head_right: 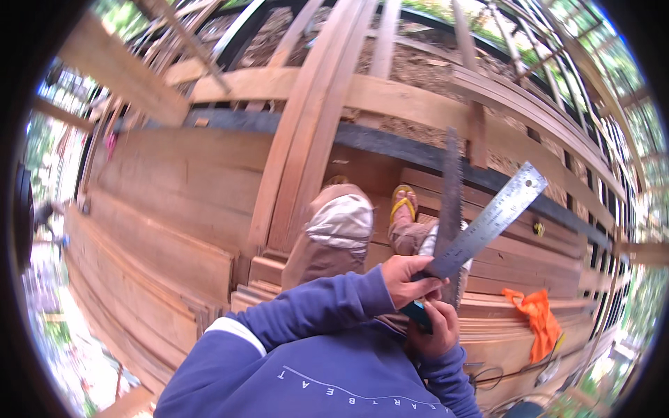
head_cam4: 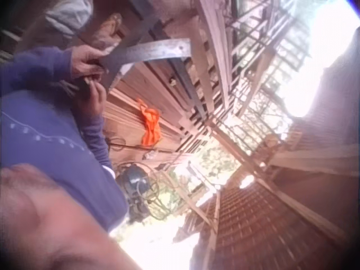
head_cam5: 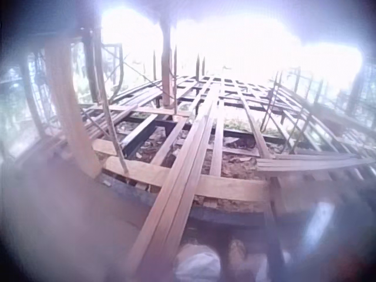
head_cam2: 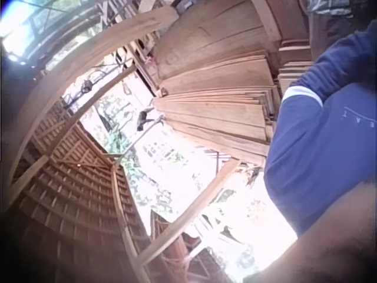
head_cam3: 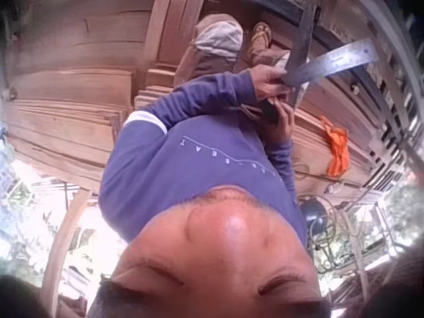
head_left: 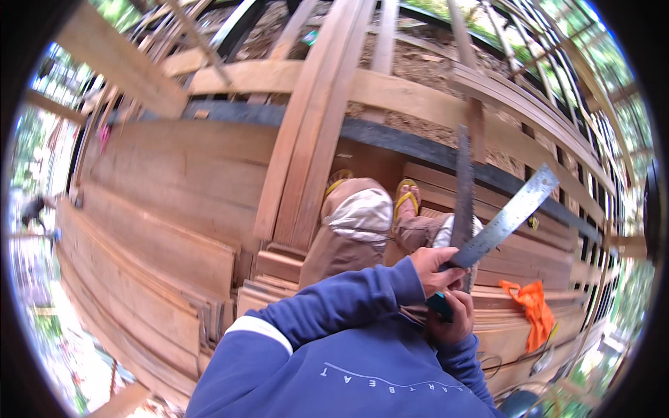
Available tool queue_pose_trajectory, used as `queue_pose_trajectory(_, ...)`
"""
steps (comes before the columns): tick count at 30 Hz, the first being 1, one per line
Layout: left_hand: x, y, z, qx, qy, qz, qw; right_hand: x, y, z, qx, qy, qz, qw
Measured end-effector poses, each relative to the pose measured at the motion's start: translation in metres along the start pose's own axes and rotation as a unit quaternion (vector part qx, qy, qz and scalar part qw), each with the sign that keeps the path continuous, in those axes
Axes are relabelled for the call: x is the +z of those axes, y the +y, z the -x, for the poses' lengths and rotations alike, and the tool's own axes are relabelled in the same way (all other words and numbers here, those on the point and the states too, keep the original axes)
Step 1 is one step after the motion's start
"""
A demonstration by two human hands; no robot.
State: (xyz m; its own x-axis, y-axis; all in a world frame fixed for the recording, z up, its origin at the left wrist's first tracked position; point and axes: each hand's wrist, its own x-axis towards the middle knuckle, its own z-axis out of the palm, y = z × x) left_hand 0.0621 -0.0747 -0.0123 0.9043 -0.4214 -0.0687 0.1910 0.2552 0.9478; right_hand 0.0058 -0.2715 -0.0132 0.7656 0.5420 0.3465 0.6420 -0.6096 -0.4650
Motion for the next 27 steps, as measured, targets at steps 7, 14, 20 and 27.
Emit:
queue_pose_trajectory(7, -0.081, 0.032, 0.065, 0.162, 0.281, 0.187, 0.927, -0.003, 0.001, -0.006, 0.061, -0.028, 0.04, 0.997)
queue_pose_trajectory(14, -0.246, -0.054, 0.17, 0.124, 0.562, 0.119, 0.809, 0.003, -0.001, -0.02, 0.073, -0.074, 0.101, 0.989)
queue_pose_trajectory(20, -0.308, -0.152, 0.186, -0.019, 0.533, -0.572, 0.623, 0.008, -0.003, -0.024, 0.081, -0.083, 0.113, 0.987)
queue_pose_trajectory(27, -0.317, -0.262, 0.19, -0.08, 0.41, -0.635, 0.65, 0.011, -0.005, -0.022, 0.092, -0.088, 0.12, 0.985)
